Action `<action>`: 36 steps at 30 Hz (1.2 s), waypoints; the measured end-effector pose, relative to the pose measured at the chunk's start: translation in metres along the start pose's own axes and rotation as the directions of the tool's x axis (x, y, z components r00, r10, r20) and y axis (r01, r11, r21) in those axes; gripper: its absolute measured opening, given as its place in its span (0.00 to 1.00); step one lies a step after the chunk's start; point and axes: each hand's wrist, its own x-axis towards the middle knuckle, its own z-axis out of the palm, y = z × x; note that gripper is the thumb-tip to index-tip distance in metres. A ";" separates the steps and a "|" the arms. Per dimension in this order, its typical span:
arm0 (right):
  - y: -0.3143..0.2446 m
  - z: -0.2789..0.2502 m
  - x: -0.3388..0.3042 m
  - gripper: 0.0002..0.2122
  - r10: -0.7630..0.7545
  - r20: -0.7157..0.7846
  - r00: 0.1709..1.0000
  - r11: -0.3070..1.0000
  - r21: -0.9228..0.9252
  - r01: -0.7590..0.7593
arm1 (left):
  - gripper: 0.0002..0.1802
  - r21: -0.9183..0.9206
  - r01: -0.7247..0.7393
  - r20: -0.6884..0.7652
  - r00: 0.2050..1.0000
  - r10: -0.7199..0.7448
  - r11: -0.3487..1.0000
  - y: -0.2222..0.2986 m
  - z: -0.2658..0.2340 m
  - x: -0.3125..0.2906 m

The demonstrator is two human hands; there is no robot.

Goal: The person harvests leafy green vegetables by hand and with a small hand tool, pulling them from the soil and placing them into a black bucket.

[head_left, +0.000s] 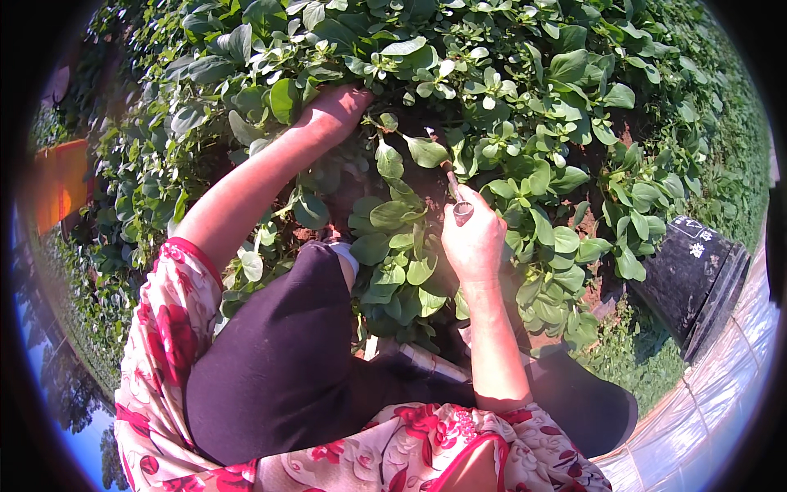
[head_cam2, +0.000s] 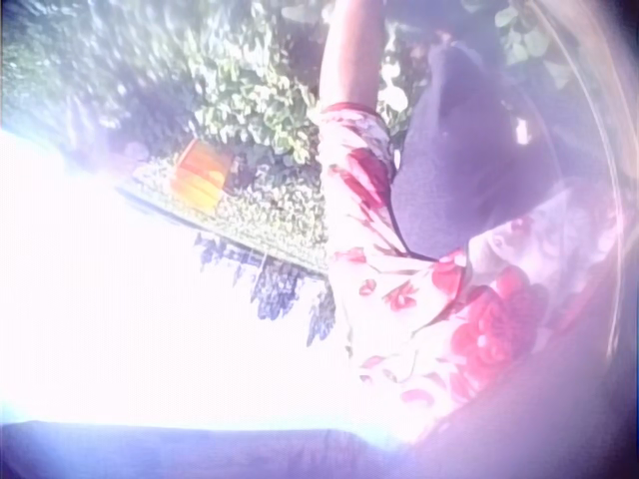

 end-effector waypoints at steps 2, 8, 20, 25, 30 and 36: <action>-0.004 -0.002 0.000 0.12 0.021 0.022 1.000 1.000 0.014 -0.021 | 0.15 0.024 -0.013 -0.001 1.000 0.013 1.000 0.002 -0.001 0.000; -0.015 0.016 0.016 0.12 0.129 0.008 0.992 0.987 0.091 -0.129 | 0.13 0.115 -0.186 0.060 0.982 0.180 0.976 0.010 0.000 0.007; -0.016 0.034 0.029 0.11 0.176 -0.043 0.984 0.973 0.159 -0.167 | 0.09 -0.009 -0.342 -0.015 0.940 0.342 0.940 0.056 0.030 0.055; -0.018 0.052 0.045 0.08 0.149 -0.122 0.981 0.978 0.168 -0.127 | 0.10 0.223 -0.289 -0.035 0.952 0.303 0.931 0.062 0.059 0.101; -0.022 0.065 0.075 0.05 0.129 -0.120 0.984 0.990 0.067 -0.121 | 0.16 0.097 -0.200 0.022 0.980 0.198 0.975 0.063 0.060 0.119; -0.020 0.051 0.055 0.09 -0.129 -0.041 0.991 0.950 -0.290 0.112 | 0.15 0.348 -0.220 -0.224 0.924 0.309 0.911 0.041 0.055 0.104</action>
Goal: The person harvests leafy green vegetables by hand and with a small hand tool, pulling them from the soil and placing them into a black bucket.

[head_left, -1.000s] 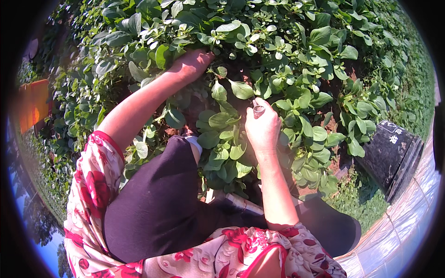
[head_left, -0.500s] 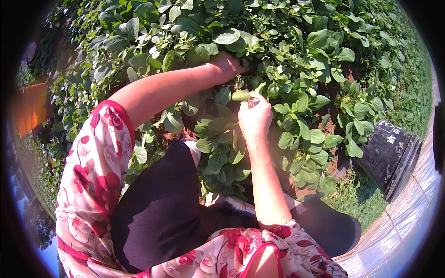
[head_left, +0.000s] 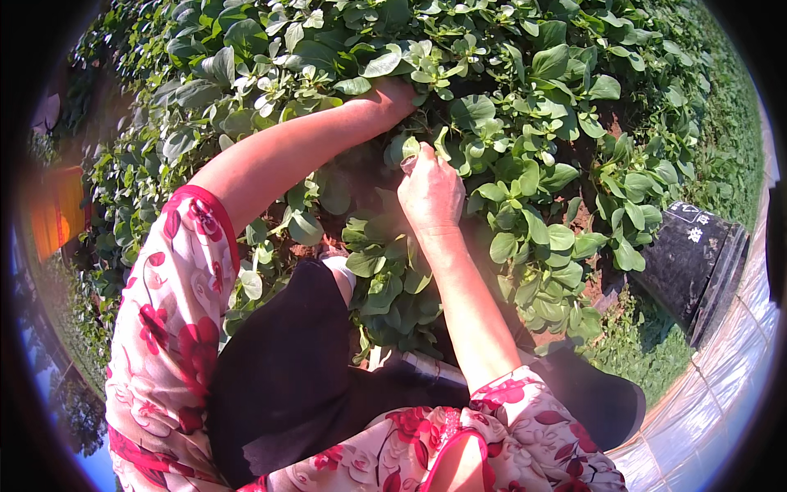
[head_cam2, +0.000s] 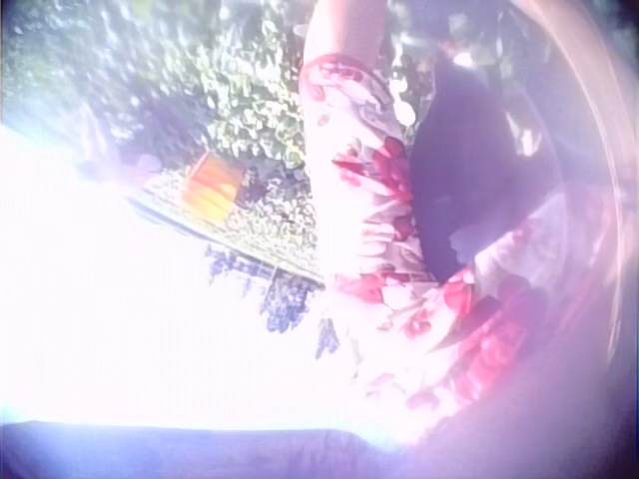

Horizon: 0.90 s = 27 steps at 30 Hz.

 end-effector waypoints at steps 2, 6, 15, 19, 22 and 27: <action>0.001 -0.010 -0.010 0.11 -0.041 -0.022 0.999 0.996 0.082 0.042 | 0.17 -0.310 0.119 0.256 0.966 -0.037 0.943 -0.019 -0.026 -0.003; 0.013 -0.021 -0.016 0.12 0.021 -0.038 0.999 0.961 0.276 -0.009 | 0.17 -0.053 0.018 0.084 0.996 -0.014 0.998 -0.046 -0.025 -0.031; 0.020 -0.027 -0.006 0.12 0.139 0.024 0.990 0.922 0.361 -0.138 | 0.15 -0.459 0.075 -0.023 0.995 -0.096 0.885 -0.057 -0.030 -0.072; 0.025 -0.013 0.005 0.12 0.180 0.073 0.981 0.912 0.361 -0.194 | 0.20 -0.636 -0.105 0.017 0.989 0.150 0.765 -0.031 -0.035 -0.045; 0.024 0.010 0.011 0.09 0.169 -0.043 0.985 0.895 0.425 -0.135 | 0.14 -0.288 -0.248 -0.120 0.968 0.222 0.925 -0.018 -0.008 -0.008; 0.004 0.020 0.029 0.04 0.163 -0.016 0.986 0.896 0.421 -0.141 | 0.08 -0.013 -0.272 0.254 0.930 0.267 0.962 -0.024 -0.032 0.020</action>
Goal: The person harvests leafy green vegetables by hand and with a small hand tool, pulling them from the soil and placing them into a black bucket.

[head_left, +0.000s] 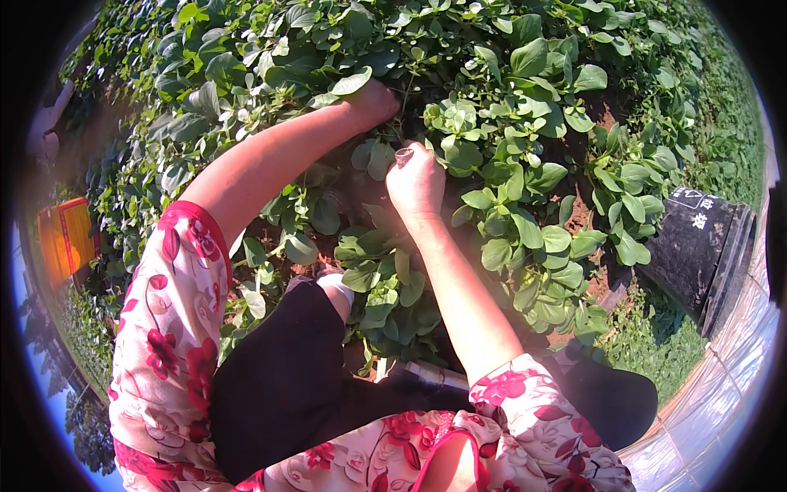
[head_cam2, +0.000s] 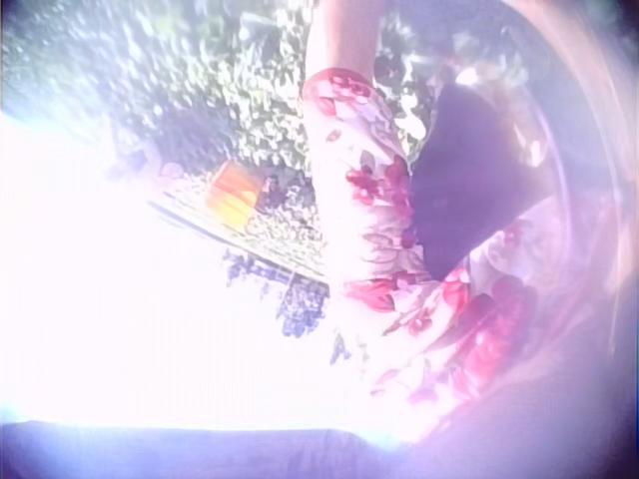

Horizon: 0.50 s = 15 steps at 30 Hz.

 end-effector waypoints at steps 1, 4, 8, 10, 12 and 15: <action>-0.004 0.005 0.007 0.04 -0.008 -0.017 1.000 1.000 -0.015 0.008 | 0.09 -0.016 0.030 0.056 0.998 -0.029 0.999 -0.003 -0.008 0.002; -0.006 -0.002 0.010 0.05 -0.043 0.070 0.997 0.995 -0.091 0.050 | 0.08 -0.173 0.096 0.072 0.994 -0.085 0.980 -0.006 -0.015 -0.008; -0.019 -0.041 0.003 0.09 -0.108 0.124 0.986 0.970 -0.203 0.132 | 0.10 -0.431 0.243 -0.014 0.961 -0.276 0.869 -0.009 -0.032 -0.036; -0.017 -0.061 -0.004 0.09 -0.077 0.035 0.996 0.978 -0.193 0.083 | 0.19 -0.636 0.095 -0.351 0.848 -0.398 0.765 -0.014 -0.028 -0.057; -0.010 -0.077 -0.008 0.09 -0.054 -0.064 0.996 0.994 -0.093 0.048 | 0.26 -0.909 0.303 0.069 0.789 -0.610 0.288 -0.021 -0.009 -0.050; -0.005 -0.081 -0.005 0.09 0.117 -0.031 0.993 0.991 -0.064 -0.119 | 0.30 -0.995 0.076 0.008 0.715 -0.699 0.066 -0.051 0.041 -0.065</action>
